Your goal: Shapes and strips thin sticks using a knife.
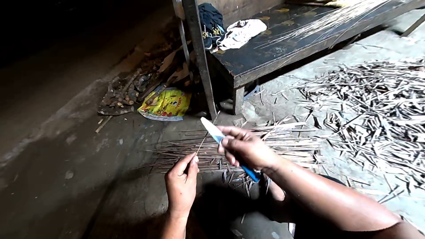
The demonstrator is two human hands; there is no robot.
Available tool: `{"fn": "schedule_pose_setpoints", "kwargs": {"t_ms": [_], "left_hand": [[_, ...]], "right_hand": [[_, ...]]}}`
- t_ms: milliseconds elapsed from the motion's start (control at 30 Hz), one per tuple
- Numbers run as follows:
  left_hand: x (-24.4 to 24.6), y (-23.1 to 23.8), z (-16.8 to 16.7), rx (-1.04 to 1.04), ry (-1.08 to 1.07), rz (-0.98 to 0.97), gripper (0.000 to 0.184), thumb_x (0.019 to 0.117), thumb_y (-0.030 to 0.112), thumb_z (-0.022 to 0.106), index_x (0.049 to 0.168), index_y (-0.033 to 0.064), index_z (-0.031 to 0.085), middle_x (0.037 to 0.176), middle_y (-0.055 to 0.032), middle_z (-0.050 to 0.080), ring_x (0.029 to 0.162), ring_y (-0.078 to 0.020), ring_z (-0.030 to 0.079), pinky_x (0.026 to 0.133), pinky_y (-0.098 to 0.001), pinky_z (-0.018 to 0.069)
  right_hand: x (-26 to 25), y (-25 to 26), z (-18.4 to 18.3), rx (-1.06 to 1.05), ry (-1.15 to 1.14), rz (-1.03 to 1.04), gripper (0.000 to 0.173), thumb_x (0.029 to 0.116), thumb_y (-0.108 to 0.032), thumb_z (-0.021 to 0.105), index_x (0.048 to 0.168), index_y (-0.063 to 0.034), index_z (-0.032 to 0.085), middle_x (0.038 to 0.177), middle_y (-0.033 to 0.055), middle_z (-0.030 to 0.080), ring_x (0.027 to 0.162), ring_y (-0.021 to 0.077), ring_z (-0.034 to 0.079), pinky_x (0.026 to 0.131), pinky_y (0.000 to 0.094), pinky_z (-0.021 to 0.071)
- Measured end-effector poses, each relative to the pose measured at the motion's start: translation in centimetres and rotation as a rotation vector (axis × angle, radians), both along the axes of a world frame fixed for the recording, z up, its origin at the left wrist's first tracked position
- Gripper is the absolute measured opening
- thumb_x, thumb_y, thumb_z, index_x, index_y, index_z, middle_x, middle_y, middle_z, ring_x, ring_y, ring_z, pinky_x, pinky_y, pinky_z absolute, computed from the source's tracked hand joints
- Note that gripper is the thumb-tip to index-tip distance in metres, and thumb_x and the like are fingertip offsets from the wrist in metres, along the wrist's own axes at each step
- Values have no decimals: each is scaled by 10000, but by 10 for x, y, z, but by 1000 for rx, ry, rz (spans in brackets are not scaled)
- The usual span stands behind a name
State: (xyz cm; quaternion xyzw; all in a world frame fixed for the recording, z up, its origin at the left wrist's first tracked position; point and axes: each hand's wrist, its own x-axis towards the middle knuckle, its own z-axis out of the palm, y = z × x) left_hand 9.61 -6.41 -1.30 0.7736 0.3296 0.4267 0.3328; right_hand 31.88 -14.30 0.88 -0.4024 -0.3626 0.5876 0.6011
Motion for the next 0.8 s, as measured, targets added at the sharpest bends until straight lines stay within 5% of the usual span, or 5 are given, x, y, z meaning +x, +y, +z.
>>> {"fn": "schedule_pose_setpoints", "kwargs": {"t_ms": [367, 800], "left_hand": [[-5, -2, -1, 51, -28, -32, 178, 963, 62, 643, 1073, -20, 757, 889, -34, 750, 681, -50, 681, 622, -208, 602], [-6, 0, -1, 17, 15, 3, 165, 961, 72, 648, 1056, 5, 766, 870, -10, 746, 670, -23, 664, 609, -183, 580]], "right_hand": [[-23, 0, -4, 8, 21, 122, 427, 1064, -123, 499, 1486, -57, 501, 949, 100, 701, 559, 100, 577, 492, 240, 505], [46, 7, 24, 16, 81, -402, 448, 1092, -159, 395, 1534, -212, 447, 890, 85, 647, 502, 96, 530, 454, 232, 492]]}}
